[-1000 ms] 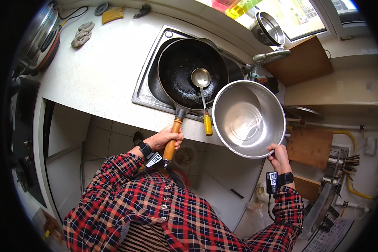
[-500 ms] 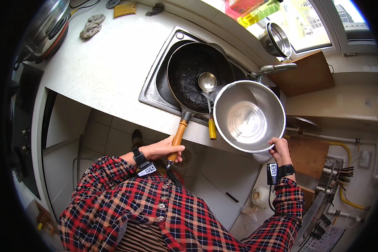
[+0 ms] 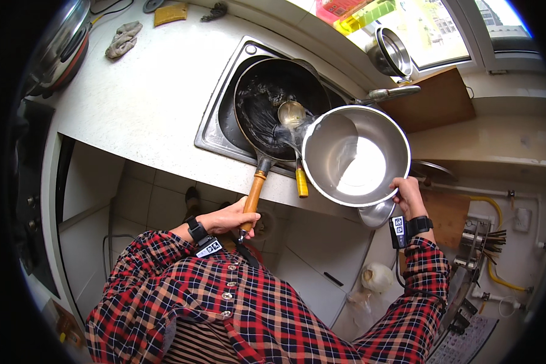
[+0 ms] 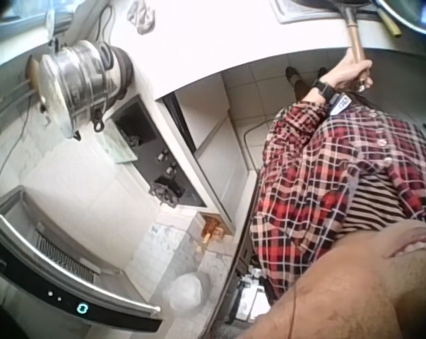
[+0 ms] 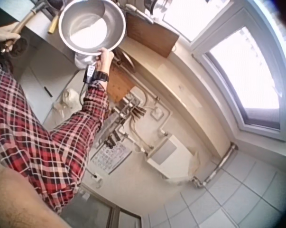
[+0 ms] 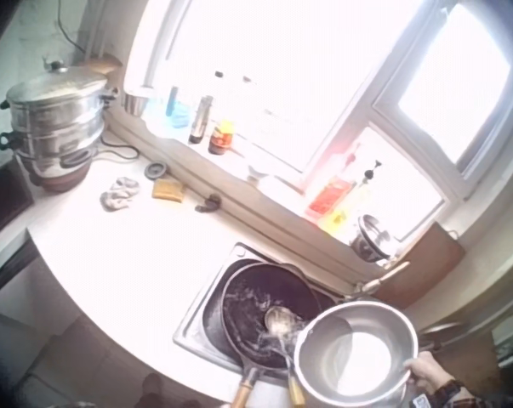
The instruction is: The person transfers cooked green peppers from a wok into a white bowl using a ladle. Then the person washes the wok and ladle in the sink using a brush and running water, and places the cleaned wok back on the stove.
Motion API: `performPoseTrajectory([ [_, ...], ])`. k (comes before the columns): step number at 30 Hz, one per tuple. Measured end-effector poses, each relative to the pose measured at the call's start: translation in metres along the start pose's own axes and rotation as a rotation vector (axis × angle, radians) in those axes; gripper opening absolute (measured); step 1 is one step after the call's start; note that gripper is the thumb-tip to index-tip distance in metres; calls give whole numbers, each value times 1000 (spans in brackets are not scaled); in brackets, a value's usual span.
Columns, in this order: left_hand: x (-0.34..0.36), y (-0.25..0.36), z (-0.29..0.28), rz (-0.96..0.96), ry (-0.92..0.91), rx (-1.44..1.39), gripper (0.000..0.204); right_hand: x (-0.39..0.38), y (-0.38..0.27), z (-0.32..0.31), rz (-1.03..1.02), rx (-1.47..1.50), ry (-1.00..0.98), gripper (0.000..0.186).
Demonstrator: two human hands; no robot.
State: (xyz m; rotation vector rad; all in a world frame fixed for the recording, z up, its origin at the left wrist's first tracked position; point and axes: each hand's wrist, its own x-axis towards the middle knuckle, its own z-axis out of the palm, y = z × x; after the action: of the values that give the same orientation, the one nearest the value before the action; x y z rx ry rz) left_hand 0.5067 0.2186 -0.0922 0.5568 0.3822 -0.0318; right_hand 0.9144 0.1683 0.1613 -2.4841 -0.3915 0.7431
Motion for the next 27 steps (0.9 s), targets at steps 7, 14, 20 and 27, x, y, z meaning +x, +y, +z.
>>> performPoseTrajectory([
  [7, 3, 0, -2, -14, -20, 7, 50, -3, -24, -1, 12, -39, 29, 9],
  [14, 6, -2, -4, -1, -36, 25, 52, -11, -41, -2, -38, -138, 86, 11],
  [20, 8, -4, -5, -4, -37, 20, 52, -16, -42, -10, -44, -133, 87, 10],
  [27, 7, -1, -4, -32, -15, -20, 49, -23, -10, -34, 2, 47, 22, 7],
])
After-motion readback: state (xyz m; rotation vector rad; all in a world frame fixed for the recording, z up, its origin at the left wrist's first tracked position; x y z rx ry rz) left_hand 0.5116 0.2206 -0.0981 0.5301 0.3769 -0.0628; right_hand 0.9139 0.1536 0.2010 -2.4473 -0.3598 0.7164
